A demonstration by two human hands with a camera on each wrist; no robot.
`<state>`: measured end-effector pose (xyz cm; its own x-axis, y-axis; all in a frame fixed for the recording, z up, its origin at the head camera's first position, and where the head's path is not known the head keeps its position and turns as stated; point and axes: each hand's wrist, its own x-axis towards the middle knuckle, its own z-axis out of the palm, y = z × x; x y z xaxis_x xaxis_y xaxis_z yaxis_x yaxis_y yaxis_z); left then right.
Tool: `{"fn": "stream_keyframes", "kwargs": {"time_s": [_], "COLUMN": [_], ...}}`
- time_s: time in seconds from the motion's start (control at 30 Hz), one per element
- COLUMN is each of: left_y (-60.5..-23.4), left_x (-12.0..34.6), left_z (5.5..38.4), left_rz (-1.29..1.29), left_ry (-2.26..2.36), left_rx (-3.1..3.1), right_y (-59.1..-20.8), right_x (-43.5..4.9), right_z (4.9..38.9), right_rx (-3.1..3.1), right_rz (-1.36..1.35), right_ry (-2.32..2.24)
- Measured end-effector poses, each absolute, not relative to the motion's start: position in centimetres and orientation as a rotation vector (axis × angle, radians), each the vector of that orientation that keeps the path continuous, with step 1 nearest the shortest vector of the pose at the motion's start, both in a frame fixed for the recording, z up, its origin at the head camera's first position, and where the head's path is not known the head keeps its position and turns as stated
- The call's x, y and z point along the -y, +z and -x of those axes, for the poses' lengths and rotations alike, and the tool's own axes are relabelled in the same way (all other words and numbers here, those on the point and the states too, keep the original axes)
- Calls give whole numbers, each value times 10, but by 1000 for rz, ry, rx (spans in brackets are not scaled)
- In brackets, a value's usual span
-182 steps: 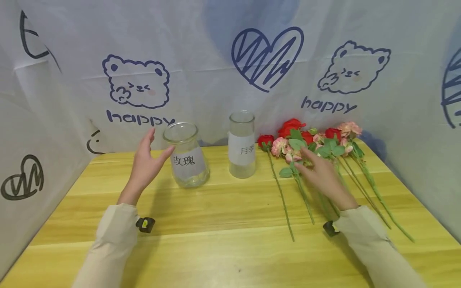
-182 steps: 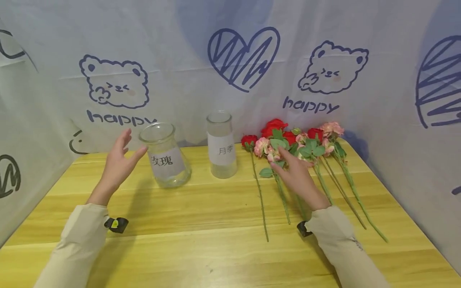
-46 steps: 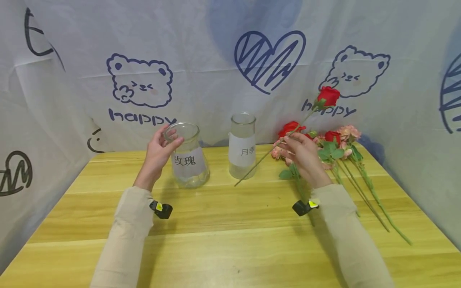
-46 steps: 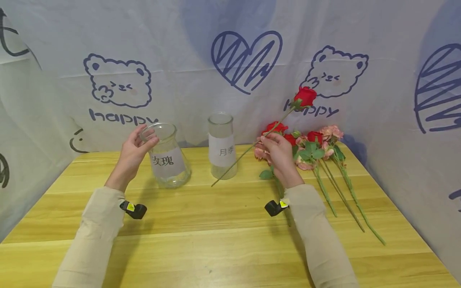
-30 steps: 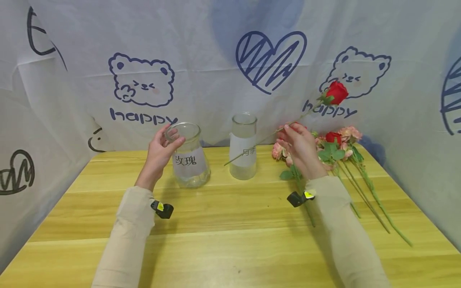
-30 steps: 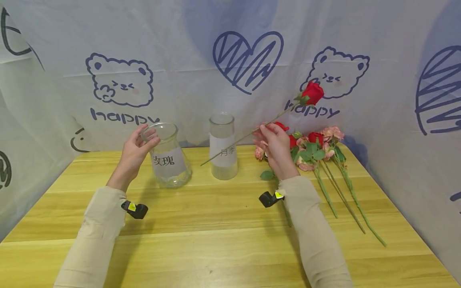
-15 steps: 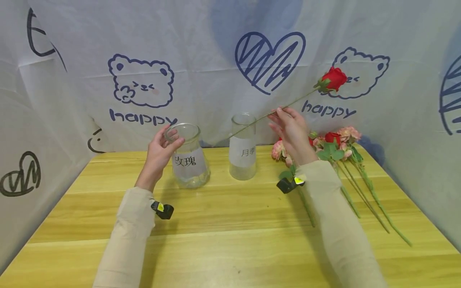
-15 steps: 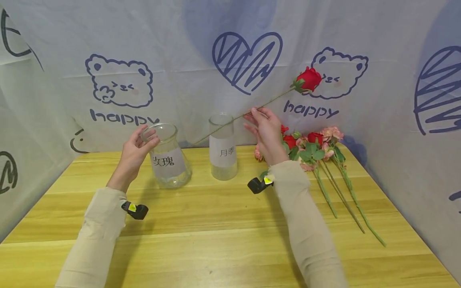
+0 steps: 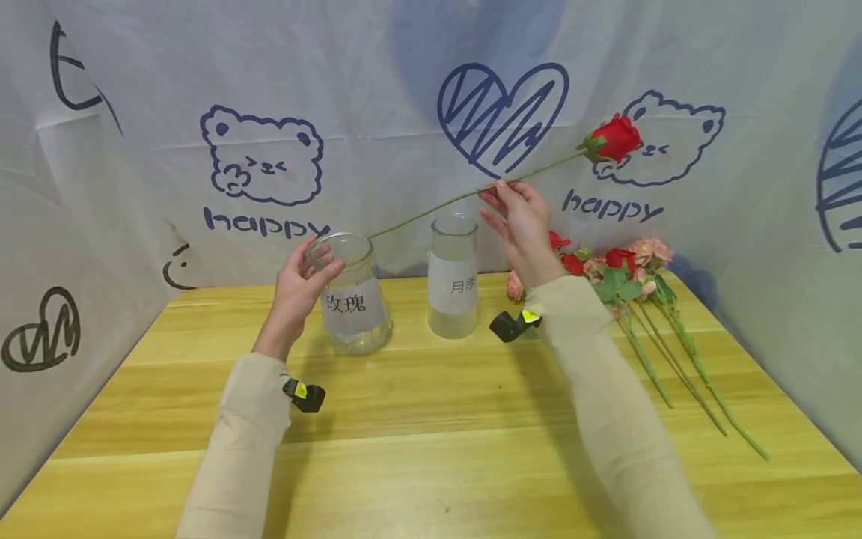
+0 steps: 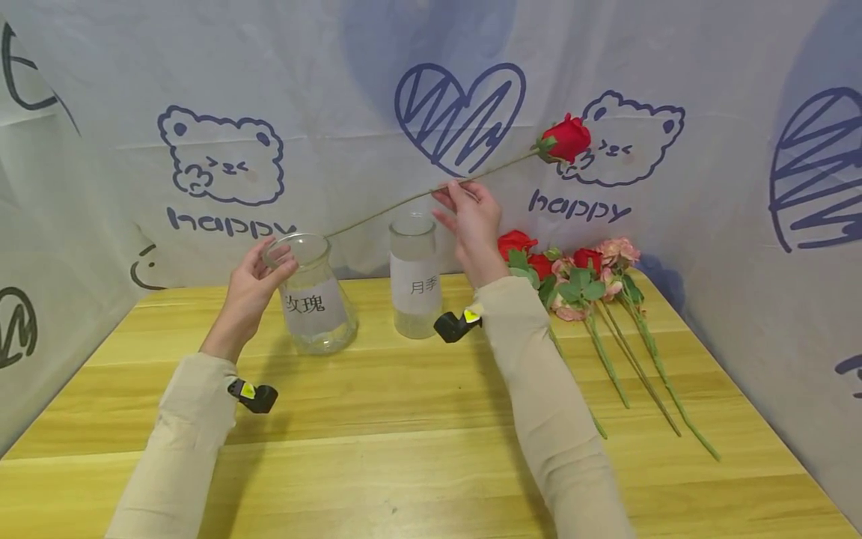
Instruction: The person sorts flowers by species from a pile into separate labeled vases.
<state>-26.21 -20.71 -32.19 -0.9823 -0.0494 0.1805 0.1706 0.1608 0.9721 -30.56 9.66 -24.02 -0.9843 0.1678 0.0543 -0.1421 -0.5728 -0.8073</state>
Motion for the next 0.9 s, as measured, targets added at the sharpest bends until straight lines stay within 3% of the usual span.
{"fn": "stream_keyframes", "kwargs": {"time_s": [0.9], "left_y": [-325], "left_x": [206], "left_z": [263], "left_rz": [153], "left_ry": [-1960], "left_rx": [2207], "right_y": [-229], "right_x": [-36], "right_z": [314], "right_rx": [1450], "right_rz": [5], "right_ry": [2611]}}
